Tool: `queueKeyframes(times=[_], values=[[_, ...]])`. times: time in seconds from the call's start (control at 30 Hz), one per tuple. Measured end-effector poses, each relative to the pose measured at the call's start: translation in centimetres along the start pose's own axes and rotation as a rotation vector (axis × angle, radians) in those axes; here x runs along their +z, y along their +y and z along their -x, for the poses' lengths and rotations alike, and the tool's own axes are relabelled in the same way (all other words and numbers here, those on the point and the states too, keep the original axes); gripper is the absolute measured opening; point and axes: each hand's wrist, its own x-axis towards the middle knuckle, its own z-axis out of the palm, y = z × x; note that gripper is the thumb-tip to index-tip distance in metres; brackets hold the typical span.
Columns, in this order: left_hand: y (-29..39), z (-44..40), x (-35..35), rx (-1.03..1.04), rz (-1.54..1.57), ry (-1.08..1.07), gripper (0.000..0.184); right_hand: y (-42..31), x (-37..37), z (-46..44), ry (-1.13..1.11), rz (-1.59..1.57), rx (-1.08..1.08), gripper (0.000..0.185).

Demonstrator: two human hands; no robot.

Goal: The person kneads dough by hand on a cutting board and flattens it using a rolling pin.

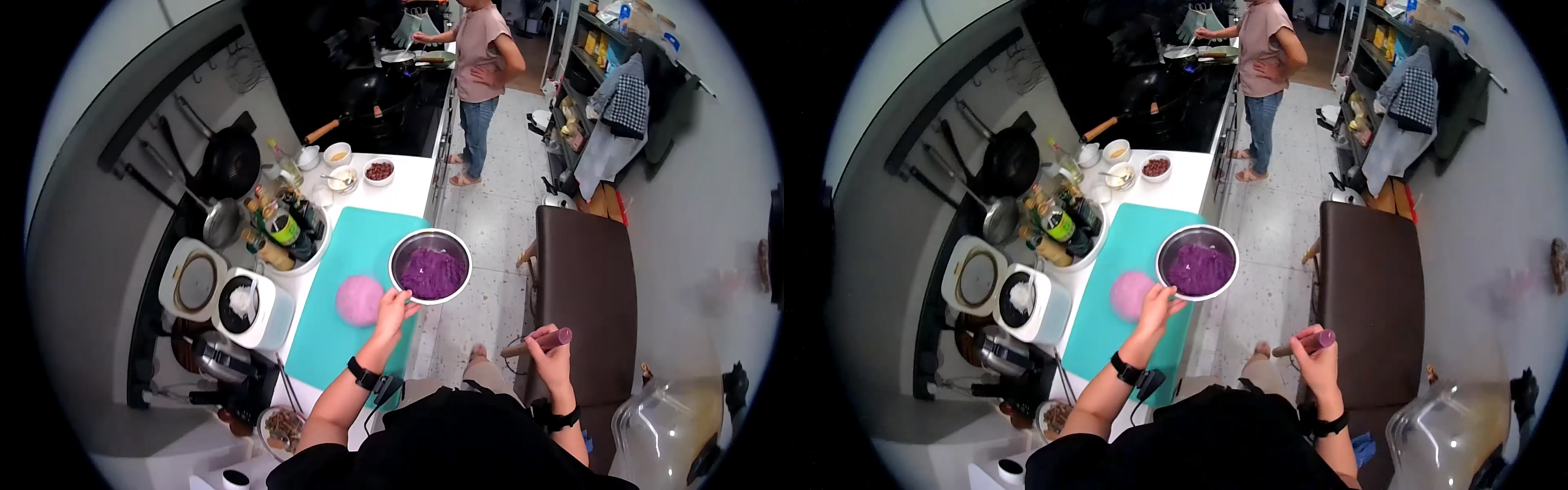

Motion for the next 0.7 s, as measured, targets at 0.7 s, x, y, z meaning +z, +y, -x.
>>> queueKeyframes(times=[0.7], values=[[6.3,-48.4,16.3,0.065,0.240,0.442,0.012,7.5,3.0,-51.9,-0.353,-0.028,0.096,0.010]])
